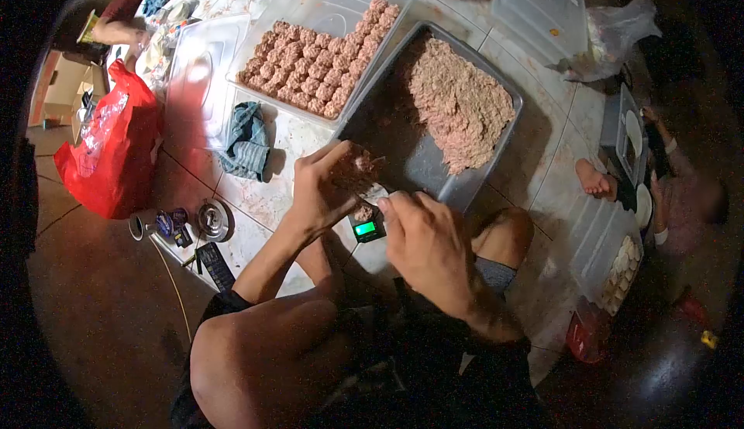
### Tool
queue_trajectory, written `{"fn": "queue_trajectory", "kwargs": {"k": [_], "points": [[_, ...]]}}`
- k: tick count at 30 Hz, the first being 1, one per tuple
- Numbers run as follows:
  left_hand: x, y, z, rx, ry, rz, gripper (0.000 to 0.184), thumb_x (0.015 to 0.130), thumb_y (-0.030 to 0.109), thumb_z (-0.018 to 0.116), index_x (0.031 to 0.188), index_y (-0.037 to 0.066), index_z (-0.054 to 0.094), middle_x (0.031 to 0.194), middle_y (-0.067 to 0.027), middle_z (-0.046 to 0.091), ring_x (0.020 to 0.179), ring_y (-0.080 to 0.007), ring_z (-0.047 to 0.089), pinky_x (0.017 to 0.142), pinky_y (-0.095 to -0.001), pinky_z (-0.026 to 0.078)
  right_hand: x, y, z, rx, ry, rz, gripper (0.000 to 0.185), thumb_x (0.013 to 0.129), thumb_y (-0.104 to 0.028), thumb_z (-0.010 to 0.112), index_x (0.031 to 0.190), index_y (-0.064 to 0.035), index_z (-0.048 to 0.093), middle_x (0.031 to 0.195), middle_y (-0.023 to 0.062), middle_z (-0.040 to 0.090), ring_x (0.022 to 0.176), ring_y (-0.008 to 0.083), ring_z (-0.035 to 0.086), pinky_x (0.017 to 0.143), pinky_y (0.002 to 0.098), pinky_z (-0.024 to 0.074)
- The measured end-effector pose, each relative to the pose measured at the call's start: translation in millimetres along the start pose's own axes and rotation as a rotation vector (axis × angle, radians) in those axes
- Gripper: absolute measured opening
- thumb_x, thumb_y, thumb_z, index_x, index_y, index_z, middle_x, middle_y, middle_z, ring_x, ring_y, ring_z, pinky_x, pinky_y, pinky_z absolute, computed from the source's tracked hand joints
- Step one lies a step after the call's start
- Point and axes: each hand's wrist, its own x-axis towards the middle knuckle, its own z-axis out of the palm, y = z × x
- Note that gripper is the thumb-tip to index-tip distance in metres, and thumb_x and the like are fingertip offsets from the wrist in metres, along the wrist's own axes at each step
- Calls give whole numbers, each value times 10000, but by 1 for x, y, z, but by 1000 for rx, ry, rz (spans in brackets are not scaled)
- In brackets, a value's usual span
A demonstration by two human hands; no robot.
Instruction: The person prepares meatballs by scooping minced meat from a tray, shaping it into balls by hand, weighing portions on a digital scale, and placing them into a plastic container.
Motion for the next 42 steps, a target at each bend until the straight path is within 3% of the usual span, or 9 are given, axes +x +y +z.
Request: {"fn": "queue_trajectory", "kwargs": {"k": [2, 12, 20, 24, 30, 32, 36, 37, 42], "points": [[-3, -11, 5, 46, 118, 87, 292, 716, 34, 765, 981, 50, 642, 804, -111, 542, 644, -348, 619, 561, -433, 504, 1, -2, -13, 21, 31, 10, 217, 1035, -167, 617, 891, -5, 619, 814, 222, 635, 748, 454, 644, 622, 508, 482], [-4, 4, 10, 215, 267, 288, 306, 714, 73, 782, 998, 69, 669, 788, -62, 556, 598, -275, 624, 498, -385, 502, -5, -3, -2, 81, -47, 2, 182, 1029, -154, 622, 954, 6, 667, 852, 230, 677, 760, 440, 673, 640, 501, 507], [-6, 0, 0, 79, 271, 43, 271, 771, 116, 895, 923, 40, 685, 770, -90, 620, 650, -261, 649, 579, -349, 506, 8, -3, -31, 19, 50, 71, 160, 1006, -144, 653, 1016, -1, 724, 826, 211, 694, 771, 395, 698, 686, 484, 511], [1, 22, -5, -90, 159, -189, 392, 801, 127, 888, 1105, -1, 677, 803, -80, 636, 760, -171, 662, 708, -320, 534, 37, 56, -8, -48, 188, 99, 211, 997, -181, 657, 1068, 2, 733, 873, 230, 710, 803, 423, 703, 704, 475, 519], [-18, -9, 3, -294, -150, -31, 366, 772, 117, 895, 1005, 16, 631, 787, -6, 589, 766, -100, 582, 693, -274, 492, 64, 219, 0, -619, 134, 218, 179, 982, -162, 638, 1003, 2, 709, 860, 252, 708, 833, 464, 693, 723, 519, 518], [-13, 1, -5, -739, -34, -225, 269, 822, 19, 833, 944, 16, 593, 804, -14, 642, 759, -76, 614, 677, -268, 521, 56, 152, -28, -438, 148, 260, 160, 973, -154, 655, 952, 0, 690, 847, 237, 709, 814, 451, 693, 706, 513, 511], [2, -5, -1, -525, -207, -246, 257, 810, 47, 844, 874, 4, 600, 709, -53, 642, 680, -85, 595, 651, -281, 516, 4, 25, -46, -27, 76, 51, 93, 947, -105, 700, 918, -18, 683, 821, 180, 708, 759, 377, 709, 644, 454, 505], [1, -7, 0, -471, -236, -183, 255, 797, 53, 838, 879, -5, 604, 703, -79, 633, 661, -110, 595, 643, -291, 513, -3, 15, -41, -47, 34, -194, 72, 934, -87, 720, 913, -28, 685, 817, 163, 708, 748, 353, 715, 633, 441, 510], [-3, 2, -1, -286, -272, -161, 286, 721, 65, 787, 950, -44, 655, 735, -202, 626, 615, -325, 618, 628, -374, 512, 0, 8, -22, -17, 69, -135, 81, 903, -76, 765, 951, -58, 702, 825, 142, 700, 754, 349, 717, 634, 450, 531]]}}
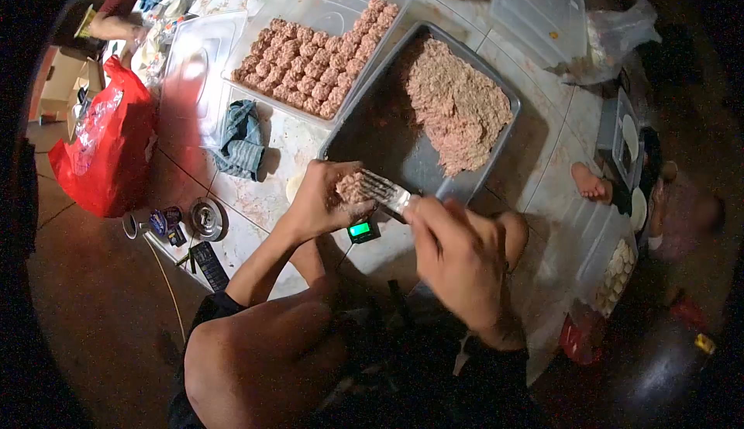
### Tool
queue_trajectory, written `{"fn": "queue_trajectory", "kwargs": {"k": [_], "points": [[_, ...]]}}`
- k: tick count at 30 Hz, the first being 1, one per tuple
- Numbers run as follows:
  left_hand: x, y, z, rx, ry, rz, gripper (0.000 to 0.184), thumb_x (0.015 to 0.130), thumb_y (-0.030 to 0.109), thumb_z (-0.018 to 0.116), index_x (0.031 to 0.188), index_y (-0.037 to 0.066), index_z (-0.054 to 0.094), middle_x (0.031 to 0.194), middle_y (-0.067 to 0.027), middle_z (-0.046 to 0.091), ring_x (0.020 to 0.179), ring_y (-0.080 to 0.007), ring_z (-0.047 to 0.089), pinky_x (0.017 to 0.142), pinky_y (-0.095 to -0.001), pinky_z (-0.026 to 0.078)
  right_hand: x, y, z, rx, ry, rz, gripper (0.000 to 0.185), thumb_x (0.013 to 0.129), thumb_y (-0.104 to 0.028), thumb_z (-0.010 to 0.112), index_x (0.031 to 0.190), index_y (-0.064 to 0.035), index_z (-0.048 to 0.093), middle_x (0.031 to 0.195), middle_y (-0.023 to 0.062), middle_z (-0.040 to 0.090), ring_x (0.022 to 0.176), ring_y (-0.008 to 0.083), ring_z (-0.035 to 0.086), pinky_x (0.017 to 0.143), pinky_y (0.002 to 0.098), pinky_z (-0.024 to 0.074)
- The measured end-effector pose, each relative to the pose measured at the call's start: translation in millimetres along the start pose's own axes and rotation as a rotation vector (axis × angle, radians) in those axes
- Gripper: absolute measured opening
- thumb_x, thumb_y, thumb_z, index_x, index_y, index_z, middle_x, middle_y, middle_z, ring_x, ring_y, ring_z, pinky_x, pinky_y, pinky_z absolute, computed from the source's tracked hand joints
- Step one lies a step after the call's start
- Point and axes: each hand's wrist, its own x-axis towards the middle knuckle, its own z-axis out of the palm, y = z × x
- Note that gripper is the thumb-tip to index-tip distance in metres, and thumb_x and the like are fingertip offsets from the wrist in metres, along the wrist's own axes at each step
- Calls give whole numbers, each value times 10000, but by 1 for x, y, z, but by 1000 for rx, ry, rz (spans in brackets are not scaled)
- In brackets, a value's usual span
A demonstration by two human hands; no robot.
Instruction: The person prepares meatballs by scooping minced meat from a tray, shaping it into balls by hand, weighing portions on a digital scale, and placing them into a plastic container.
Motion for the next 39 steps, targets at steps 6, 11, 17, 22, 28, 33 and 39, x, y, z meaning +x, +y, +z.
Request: {"fn": "queue_trajectory", "kwargs": {"k": [6, 11, 17, 22, 28, 33, 39], "points": [[-8, -12, 2, 223, 274, 181, 510, 658, 161, 878, 1097, -21, 692, 953, -168, 719, 785, -318, 715, 754, -357, 572, 1, -3, -3, 21, -91, 98, 90, 1012, -132, 632, 997, -50, 596, 821, 194, 664, 784, 425, 692, 654, 504, 516], [-6, 1, 6, 515, 437, 336, 452, 734, 86, 827, 1174, 43, 735, 789, -84, 639, 607, -248, 617, 598, -346, 539, -1, -12, 17, 141, -163, 99, 142, 1038, -139, 609, 977, -29, 545, 838, 212, 669, 798, 445, 693, 652, 504, 516], [13, -6, 1, -130, 604, 338, 287, 859, 115, 849, 781, 35, 585, 642, 29, 498, 557, -68, 428, 524, -272, 429, 3, -14, 0, 158, -125, 104, 100, 1063, -149, 584, 1029, -57, 569, 903, 174, 693, 819, 374, 721, 677, 449, 525], [-3, 5, -30, -7, 599, 140, 275, 858, 113, 890, 862, 20, 630, 763, 8, 643, 652, -60, 558, 599, -239, 503, 16, 74, 52, -80, -95, 308, 72, 990, -65, 602, 1038, -12, 613, 959, 232, 694, 909, 461, 673, 779, 530, 517], [-34, 33, -49, 226, 528, 389, 278, 779, 108, 897, 904, 14, 668, 698, -53, 633, 615, -152, 635, 545, -285, 492, 5, 188, 155, -293, -43, -113, 81, 915, -14, 631, 991, -24, 658, 913, 194, 655, 856, 428, 654, 791, 509, 520], [-32, 24, -47, -31, 738, -82, 354, 842, 173, 894, 679, 43, 608, 631, 10, 565, 564, -39, 500, 457, -241, 353, 3, 110, 151, -250, 56, -50, 199, 899, -72, 681, 1091, -21, 670, 1043, 183, 645, 930, 400, 644, 836, 480, 540], [-63, 7, -28, 6, 751, 154, 288, 796, 96, 906, 869, 9, 641, 732, -27, 645, 608, -95, 591, 540, -254, 449, -55, 59, 185, -117, -525, 18, 510, 906, -228, 741, 1372, -85, 591, 1337, 239, 530, 1162, 489, 627, 927, 545, 575]]}}
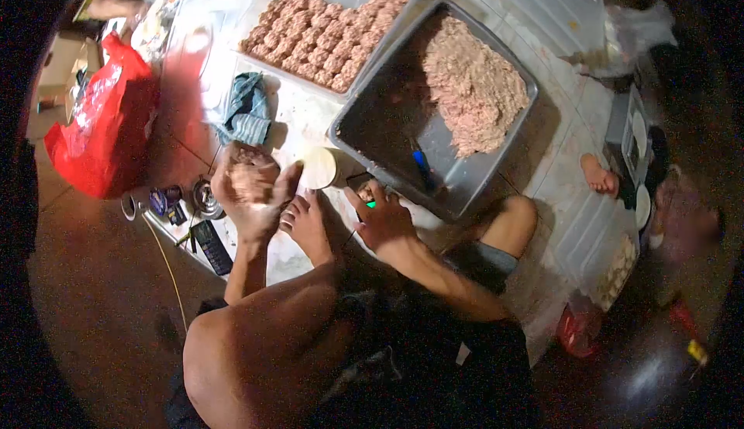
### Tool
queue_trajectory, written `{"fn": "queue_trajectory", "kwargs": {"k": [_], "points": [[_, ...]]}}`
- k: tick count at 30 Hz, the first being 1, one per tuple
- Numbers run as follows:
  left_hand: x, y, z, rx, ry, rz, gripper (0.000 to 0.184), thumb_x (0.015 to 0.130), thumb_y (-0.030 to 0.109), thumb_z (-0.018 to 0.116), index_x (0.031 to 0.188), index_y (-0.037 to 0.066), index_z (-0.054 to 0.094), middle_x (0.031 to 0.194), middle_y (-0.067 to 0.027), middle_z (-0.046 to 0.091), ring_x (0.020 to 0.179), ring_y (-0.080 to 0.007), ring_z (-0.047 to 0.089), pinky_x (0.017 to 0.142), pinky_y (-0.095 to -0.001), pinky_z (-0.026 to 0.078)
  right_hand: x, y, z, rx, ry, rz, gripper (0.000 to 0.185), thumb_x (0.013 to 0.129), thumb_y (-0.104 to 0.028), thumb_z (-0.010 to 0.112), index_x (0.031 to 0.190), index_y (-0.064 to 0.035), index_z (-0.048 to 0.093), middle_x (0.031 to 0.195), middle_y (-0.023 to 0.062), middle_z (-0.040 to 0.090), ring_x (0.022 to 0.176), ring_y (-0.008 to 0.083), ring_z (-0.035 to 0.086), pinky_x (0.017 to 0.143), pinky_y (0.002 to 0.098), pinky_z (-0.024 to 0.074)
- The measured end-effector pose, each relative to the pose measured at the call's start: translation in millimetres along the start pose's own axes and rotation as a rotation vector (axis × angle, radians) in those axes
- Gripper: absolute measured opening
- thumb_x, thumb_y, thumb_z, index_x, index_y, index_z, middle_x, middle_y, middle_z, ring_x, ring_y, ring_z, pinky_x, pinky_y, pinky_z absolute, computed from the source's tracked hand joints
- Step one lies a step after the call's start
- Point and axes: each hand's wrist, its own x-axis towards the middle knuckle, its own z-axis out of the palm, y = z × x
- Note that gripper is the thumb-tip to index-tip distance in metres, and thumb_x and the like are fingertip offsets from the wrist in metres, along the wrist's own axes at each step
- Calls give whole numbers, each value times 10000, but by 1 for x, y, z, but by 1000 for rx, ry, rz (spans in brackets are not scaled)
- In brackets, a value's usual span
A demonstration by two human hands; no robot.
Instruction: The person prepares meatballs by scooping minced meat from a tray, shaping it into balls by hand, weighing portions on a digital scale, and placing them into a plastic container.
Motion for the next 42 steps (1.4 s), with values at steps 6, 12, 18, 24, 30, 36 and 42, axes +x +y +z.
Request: {"fn": "queue_trajectory", "kwargs": {"k": [6, 12, 18, 24, 30, 36, 42], "points": [[-41, -38, 22, -85, -307, -382, 234, 816, 37, 849, 777, 15, 620, 703, 29, 590, 631, -55, 517, 563, -262, 441, 17, 18, 29, -73, 17, -17, 259, 965, -59, 542, 1206, -34, 634, 1339, 242, 513, 1116, 415, 654, 857, 505, 585], [-5, -8, -27, -98, 146, -244, 210, 825, -16, 839, 838, 15, 632, 732, -6, 602, 638, -65, 520, 582, -254, 442, -4, -20, -137, 223, 460, -80, 357, 834, 58, 737, 1168, -42, 663, 1257, 164, 586, 1032, 382, 694, 874, 461, 598], [8, -18, 5, 247, -68, 22, 331, 807, 102, 890, 693, 54, 583, 620, -24, 566, 530, -80, 487, 489, -271, 407, 107, 21, -187, -81, 264, -235, 258, 921, -75, 724, 1171, -17, 692, 1126, 153, 656, 966, 332, 706, 817, 444, 595], [39, -38, -7, -58, 14, -146, 240, 839, 47, 859, 958, -17, 661, 877, -33, 675, 741, -97, 620, 693, -253, 528, 286, 49, -254, -189, 316, -335, 351, 916, -359, 784, 1069, -44, 786, 1024, 194, 707, 924, 352, 705, 824, 474, 554], [60, -43, 5, -86, -349, -195, 203, 799, 52, 875, 860, 5, 686, 881, -139, 715, 732, -127, 683, 651, -291, 538, 402, 62, -231, -234, -113, -6, 779, 1023, -720, 444, 1012, -18, 780, 951, 288, 735, 994, 446, 700, 921, 506, 525], [63, -47, 0, -100, -297, -17, 245, 787, 39, 872, 850, 29, 635, 851, -72, 684, 720, -121, 623, 601, -238, 481, 404, 77, -215, -172, 3, -217, 830, 1061, -728, 323, 1118, -38, 782, 884, 240, 694, 850, 399, 695, 863, 489, 521], [59, -51, 34, -252, -237, -136, 317, 782, 126, 909, 944, 31, 654, 749, -30, 617, 675, -79, 549, 636, -249, 489, 342, 45, -212, -455, 330, -381, 523, 1061, -506, 516, 1331, -90, 684, 1227, 258, 675, 1090, 470, 670, 986, 533, 516]]}}
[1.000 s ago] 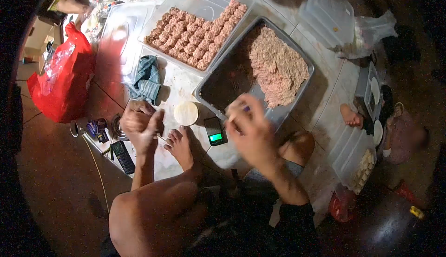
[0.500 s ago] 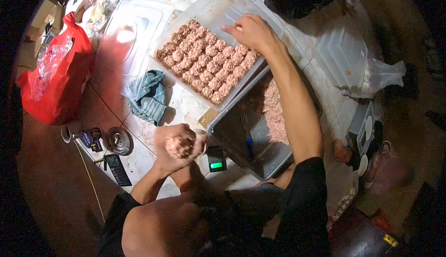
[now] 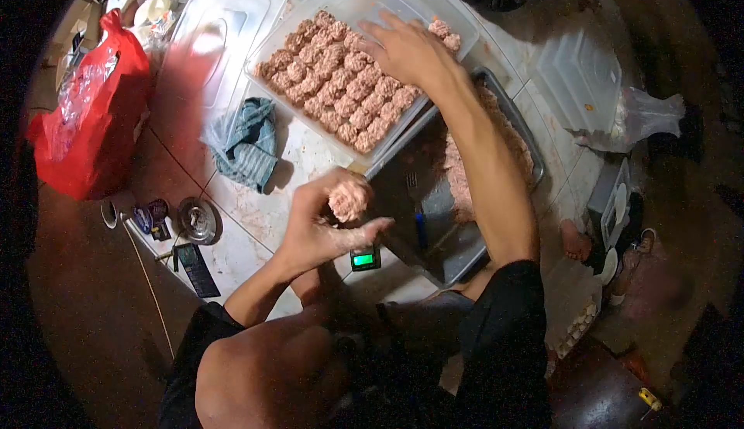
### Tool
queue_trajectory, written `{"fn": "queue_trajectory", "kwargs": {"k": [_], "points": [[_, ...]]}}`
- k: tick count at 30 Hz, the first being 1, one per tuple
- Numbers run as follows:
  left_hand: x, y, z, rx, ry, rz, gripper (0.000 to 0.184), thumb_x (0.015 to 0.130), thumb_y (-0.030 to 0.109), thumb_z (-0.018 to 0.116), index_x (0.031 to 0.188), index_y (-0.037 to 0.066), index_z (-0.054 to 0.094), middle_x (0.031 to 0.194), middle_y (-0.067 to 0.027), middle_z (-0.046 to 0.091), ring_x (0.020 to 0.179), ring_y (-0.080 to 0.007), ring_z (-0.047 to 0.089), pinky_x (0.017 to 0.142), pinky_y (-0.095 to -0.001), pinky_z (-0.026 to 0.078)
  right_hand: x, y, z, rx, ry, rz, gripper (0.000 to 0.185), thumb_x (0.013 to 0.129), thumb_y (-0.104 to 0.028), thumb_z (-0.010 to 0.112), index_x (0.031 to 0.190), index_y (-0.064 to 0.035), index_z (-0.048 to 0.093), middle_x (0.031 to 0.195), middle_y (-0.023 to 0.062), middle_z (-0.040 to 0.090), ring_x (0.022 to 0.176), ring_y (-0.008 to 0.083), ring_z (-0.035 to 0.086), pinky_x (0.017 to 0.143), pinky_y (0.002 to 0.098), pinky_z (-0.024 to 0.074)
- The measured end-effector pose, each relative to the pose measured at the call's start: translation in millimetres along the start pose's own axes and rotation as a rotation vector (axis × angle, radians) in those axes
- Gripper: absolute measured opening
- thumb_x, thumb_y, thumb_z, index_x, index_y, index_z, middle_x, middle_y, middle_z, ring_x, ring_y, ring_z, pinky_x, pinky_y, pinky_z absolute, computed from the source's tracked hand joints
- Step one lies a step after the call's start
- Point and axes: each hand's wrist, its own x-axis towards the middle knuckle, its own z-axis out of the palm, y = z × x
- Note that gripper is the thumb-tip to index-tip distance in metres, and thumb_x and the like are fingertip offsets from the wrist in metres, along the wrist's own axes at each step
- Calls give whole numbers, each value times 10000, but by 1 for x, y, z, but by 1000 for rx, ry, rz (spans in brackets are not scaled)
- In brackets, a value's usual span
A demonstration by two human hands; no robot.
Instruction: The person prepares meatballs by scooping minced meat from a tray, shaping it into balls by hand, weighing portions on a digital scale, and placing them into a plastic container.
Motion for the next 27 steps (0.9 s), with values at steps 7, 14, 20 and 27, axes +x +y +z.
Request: {"fn": "queue_trajectory", "kwargs": {"k": [7, 14, 20, 27], "points": [[-21, 24, -19, 358, -15, 18, 952, 780, 346, 905, 1521, -41, 448, 1258, -220, 651, 1107, -312, 677, 952, -387, 533, -152, -145, -127, 740, -72, 229, 818, 862, -53, 791, 1588, -222, 453, 1328, 202, 609, 1057, 347, 698, 836, 419, 609], [-54, 45, -14, -79, 129, -60, 813, 910, 393, 774, 1543, -7, 457, 1030, -121, 682, 825, -161, 654, 732, -297, 518, -189, -169, -142, 560, 187, 102, 359, 877, 0, 774, 1228, -59, 729, 1159, 126, 652, 900, 271, 737, 679, 358, 602], [-69, 6, -40, 782, -65, -103, 347, 850, 224, 813, 1099, 46, 651, 816, -109, 618, 743, -249, 643, 637, -377, 505, -81, -73, -131, 308, 227, 148, 514, 905, -487, 789, 928, 27, 776, 949, 197, 703, 886, 356, 719, 737, 440, 565], [-89, -40, -35, 1087, -279, -56, 442, 760, 118, 713, 1188, 76, 606, 1123, -144, 578, 1044, -332, 536, 904, -431, 427, 64, 21, 10, 395, -254, 407, 845, 1007, -740, 438, 766, -3, 775, 752, 230, 726, 808, 425, 721, 849, 486, 551]]}}
